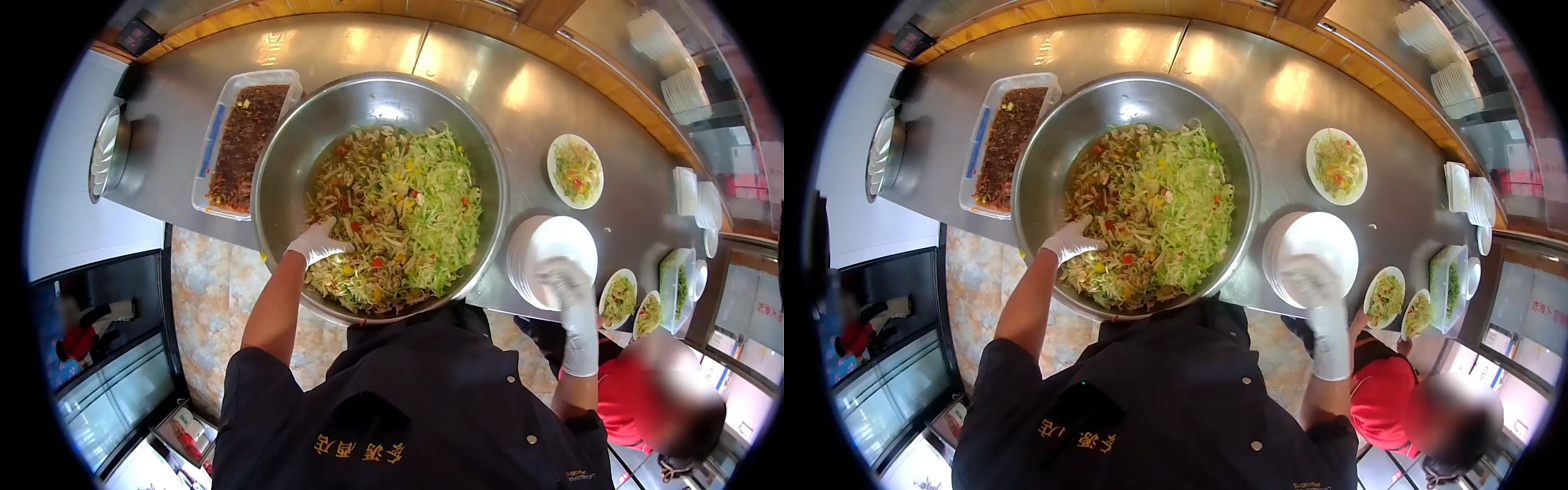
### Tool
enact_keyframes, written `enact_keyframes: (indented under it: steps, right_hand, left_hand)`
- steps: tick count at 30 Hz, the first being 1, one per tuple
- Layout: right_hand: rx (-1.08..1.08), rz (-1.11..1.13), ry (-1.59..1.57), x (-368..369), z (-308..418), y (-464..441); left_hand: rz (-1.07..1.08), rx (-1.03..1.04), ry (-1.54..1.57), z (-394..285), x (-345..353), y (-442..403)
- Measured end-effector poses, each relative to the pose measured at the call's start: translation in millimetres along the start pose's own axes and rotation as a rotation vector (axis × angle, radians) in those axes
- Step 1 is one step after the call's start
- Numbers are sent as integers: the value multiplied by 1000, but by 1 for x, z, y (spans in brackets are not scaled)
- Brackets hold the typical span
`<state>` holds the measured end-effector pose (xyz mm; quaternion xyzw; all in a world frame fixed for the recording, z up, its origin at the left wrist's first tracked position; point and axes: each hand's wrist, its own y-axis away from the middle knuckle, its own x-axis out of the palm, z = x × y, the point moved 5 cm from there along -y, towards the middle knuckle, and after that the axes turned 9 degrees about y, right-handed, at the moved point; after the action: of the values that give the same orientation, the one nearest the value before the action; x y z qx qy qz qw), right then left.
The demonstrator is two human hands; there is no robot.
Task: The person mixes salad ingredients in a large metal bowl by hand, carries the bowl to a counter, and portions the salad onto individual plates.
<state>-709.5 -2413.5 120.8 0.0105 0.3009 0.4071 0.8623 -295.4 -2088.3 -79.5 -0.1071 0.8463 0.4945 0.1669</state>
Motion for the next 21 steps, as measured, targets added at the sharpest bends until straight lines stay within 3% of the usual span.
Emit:
enact_keyframes:
  steps: [3, 5, 7, 13, 21]
  right_hand:
    - [-489, 775, -249, 102, 127, 3]
    - [-748, 1142, -396, 157, 170, 17]
    - [-697, 1444, -432, 194, 189, 32]
    - [-658, 1594, -484, 220, 200, 51]
    - [-633, 1584, -592, 210, 200, 65]
  left_hand:
    - [63, 6, 22, -10, -1, -1]
    - [92, 7, 58, -13, -1, 0]
    - [99, -1, 62, -12, -2, -2]
    - [137, -39, 117, -5, 2, -10]
    - [177, -10, 91, 12, 8, -32]
